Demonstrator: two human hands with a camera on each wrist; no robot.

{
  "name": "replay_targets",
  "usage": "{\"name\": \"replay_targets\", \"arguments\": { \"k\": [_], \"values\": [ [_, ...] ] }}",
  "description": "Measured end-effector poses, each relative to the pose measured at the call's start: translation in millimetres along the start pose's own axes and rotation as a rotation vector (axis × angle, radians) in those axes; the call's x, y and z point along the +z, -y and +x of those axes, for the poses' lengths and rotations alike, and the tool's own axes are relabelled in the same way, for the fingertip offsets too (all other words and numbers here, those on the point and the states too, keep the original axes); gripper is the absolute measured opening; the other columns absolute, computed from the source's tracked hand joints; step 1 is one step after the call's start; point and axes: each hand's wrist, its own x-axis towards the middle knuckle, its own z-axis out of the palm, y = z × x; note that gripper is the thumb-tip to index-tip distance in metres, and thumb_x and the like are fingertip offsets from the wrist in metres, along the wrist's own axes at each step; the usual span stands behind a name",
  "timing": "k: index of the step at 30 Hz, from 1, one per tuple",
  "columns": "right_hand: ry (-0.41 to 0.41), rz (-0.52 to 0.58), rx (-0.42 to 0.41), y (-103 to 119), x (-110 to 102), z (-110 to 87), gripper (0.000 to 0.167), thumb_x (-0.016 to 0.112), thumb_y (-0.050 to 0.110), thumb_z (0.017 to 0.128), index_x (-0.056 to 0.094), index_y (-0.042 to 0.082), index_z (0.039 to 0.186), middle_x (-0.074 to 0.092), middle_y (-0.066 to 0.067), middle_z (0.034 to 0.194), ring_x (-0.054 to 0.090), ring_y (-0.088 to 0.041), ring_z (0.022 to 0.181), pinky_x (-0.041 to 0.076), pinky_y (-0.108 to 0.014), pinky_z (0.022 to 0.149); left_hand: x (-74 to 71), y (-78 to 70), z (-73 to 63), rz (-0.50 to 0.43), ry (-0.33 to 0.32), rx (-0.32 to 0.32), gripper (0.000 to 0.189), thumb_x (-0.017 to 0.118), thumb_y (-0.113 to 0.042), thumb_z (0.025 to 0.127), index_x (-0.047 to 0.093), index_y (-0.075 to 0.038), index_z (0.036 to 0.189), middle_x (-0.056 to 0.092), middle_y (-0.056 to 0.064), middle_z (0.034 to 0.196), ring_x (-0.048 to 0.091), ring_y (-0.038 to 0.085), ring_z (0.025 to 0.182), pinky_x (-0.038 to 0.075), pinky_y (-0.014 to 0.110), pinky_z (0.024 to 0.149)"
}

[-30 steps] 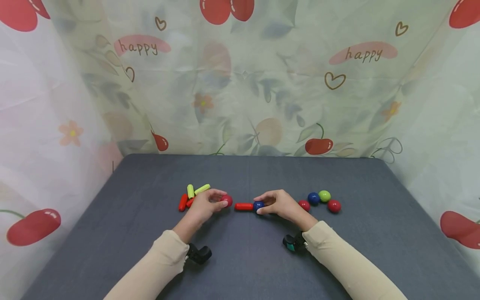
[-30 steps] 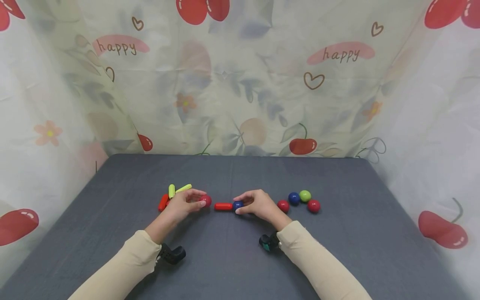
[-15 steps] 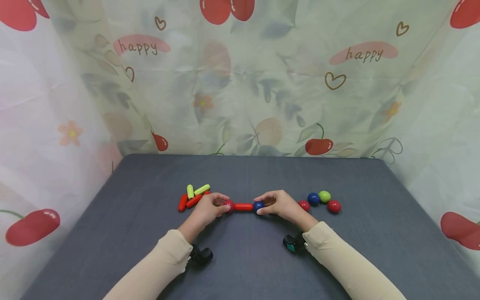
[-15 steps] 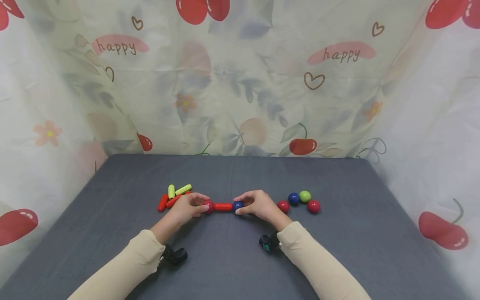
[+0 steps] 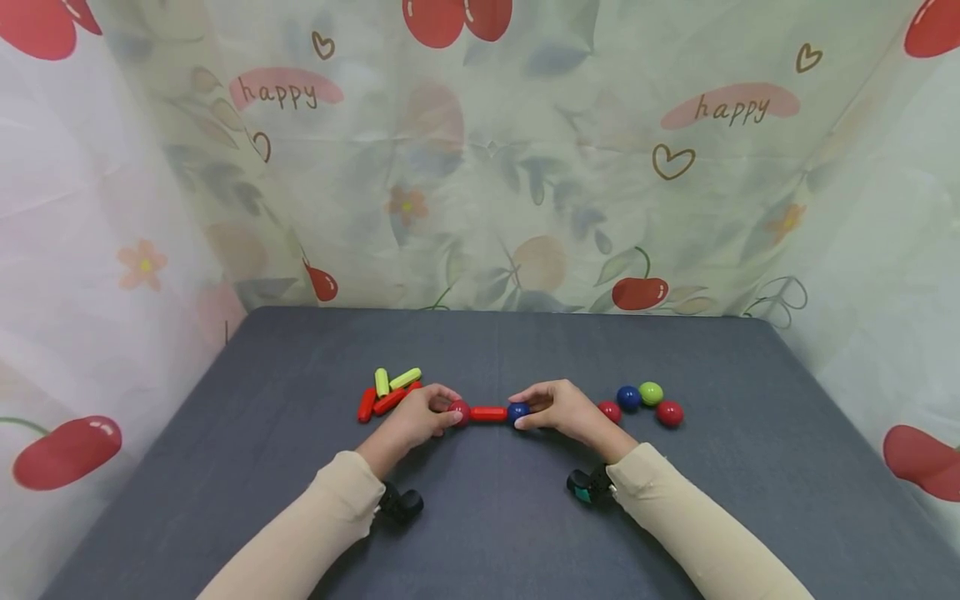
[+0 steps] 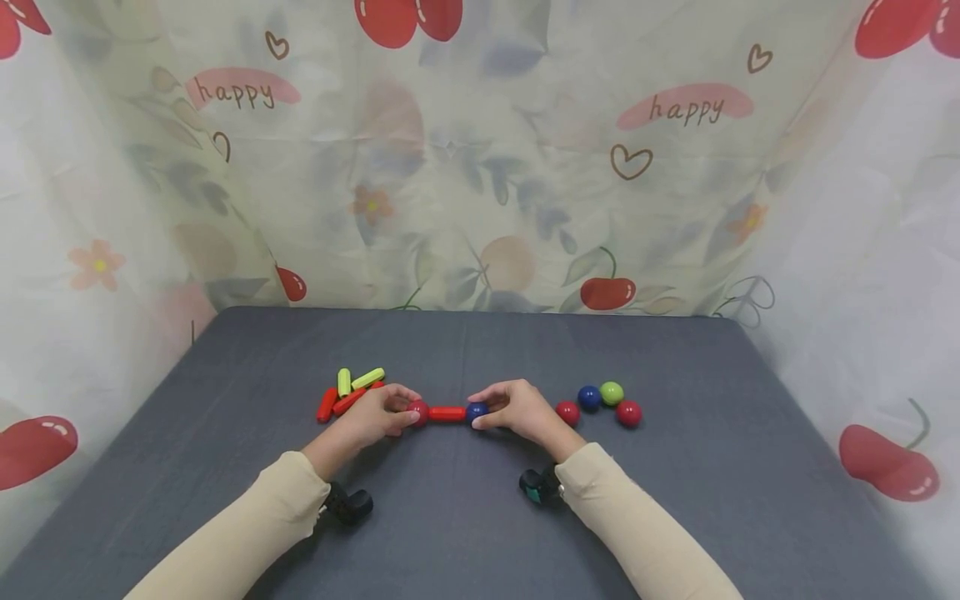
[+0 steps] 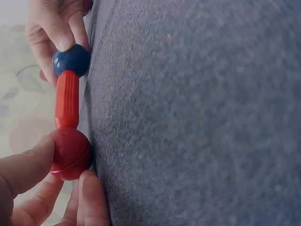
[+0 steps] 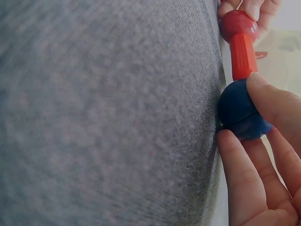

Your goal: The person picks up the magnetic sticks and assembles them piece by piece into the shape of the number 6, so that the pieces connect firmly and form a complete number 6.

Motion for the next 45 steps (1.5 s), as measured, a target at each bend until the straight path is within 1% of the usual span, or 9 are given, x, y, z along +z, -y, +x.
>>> {"name": "replay_targets", "arguments": {
  "k": [3,13,23,28,30,35,40,42,45],
  "values": [
    [-0.001,0.002,0.009,-0.2,0.9,0.0,0.036,0.083,0.02,0.076,0.074,0.017,0.111,0.071,-0.002,0.111,0.065,-0.013,0.093,0.054,-0.034,0.088,-0.7,0.6,1.3,-0.004,0.013,-0.005,0.026,0.071,-0.011,0.088,0.064,-0.007,0.112,0.065,0.012,0.105,0.062,0.019,0.082,0.054,0.03,0.072],
    [-0.006,0.006,0.01,0.7,1.4,-0.3,0.036,0.083,0.018,0.076,0.074,0.016,0.111,0.071,-0.002,0.11,0.065,-0.013,0.092,0.055,-0.033,0.087,-1.2,1.1,2.4,0.006,0.026,-0.007,0.027,0.072,-0.012,0.087,0.064,-0.008,0.112,0.064,0.012,0.107,0.061,0.019,0.084,0.054,0.03,0.073],
    [0.011,0.018,-0.004,-0.5,-0.1,1.7,0.036,0.082,0.018,0.077,0.073,0.013,0.112,0.071,-0.004,0.111,0.064,-0.013,0.088,0.055,-0.029,0.081,-3.3,1.0,4.5,0.016,0.039,-0.013,0.027,0.073,-0.013,0.087,0.064,-0.011,0.112,0.064,0.011,0.106,0.062,0.02,0.082,0.053,0.03,0.073],
    [0.004,0.01,-0.005,-0.3,0.0,1.1,0.035,0.082,0.017,0.077,0.074,0.014,0.111,0.072,-0.004,0.11,0.064,-0.012,0.088,0.055,-0.029,0.081,-4.9,0.4,1.7,0.014,0.056,0.011,0.026,0.073,-0.014,0.087,0.063,-0.01,0.11,0.064,0.011,0.103,0.063,0.02,0.081,0.053,0.029,0.071],
    [0.001,0.008,-0.003,-0.4,0.2,0.7,0.035,0.082,0.018,0.077,0.074,0.014,0.111,0.072,-0.004,0.11,0.064,-0.012,0.088,0.055,-0.03,0.083,-4.4,0.3,1.9,0.009,0.054,0.01,0.026,0.072,-0.013,0.087,0.063,-0.01,0.111,0.064,0.011,0.103,0.063,0.02,0.082,0.053,0.029,0.072],
    [0.0,0.014,-0.009,-0.6,0.8,0.7,0.035,0.082,0.017,0.077,0.074,0.013,0.111,0.072,-0.004,0.109,0.064,-0.012,0.088,0.055,-0.031,0.082,-4.0,0.1,2.4,-0.028,0.062,-0.013,0.028,0.071,-0.012,0.088,0.063,-0.01,0.115,0.063,0.012,0.106,0.064,0.019,0.088,0.056,0.033,0.078],
    [0.01,0.028,-0.033,-0.2,0.9,-0.2,0.035,0.082,0.016,0.078,0.073,0.01,0.112,0.072,-0.006,0.108,0.065,-0.012,0.087,0.055,-0.028,0.078,-12.1,-1.0,2.6,-0.075,0.101,-0.037,0.035,0.068,-0.014,0.09,0.062,-0.008,0.124,0.064,0.014,0.11,0.065,0.02,0.093,0.056,0.037,0.083],
    [0.012,0.031,-0.036,-0.4,0.8,-0.4,0.036,0.082,0.016,0.078,0.073,0.01,0.112,0.072,-0.006,0.108,0.065,-0.012,0.087,0.055,-0.027,0.078,-17.4,-3.3,1.6,-0.085,0.109,-0.044,0.036,0.067,-0.015,0.092,0.06,-0.007,0.126,0.063,0.014,0.113,0.065,0.022,0.095,0.056,0.038,0.084],
    [0.01,0.031,-0.031,-0.5,0.2,-0.4,0.036,0.082,0.016,0.078,0.073,0.01,0.112,0.072,-0.006,0.108,0.064,-0.012,0.087,0.055,-0.028,0.079,-28.5,-8.5,-0.2,-0.1,0.107,-0.037,0.036,0.064,-0.015,0.094,0.058,-0.006,0.129,0.062,0.015,0.118,0.064,0.025,0.1,0.056,0.037,0.085]
  ]
}}
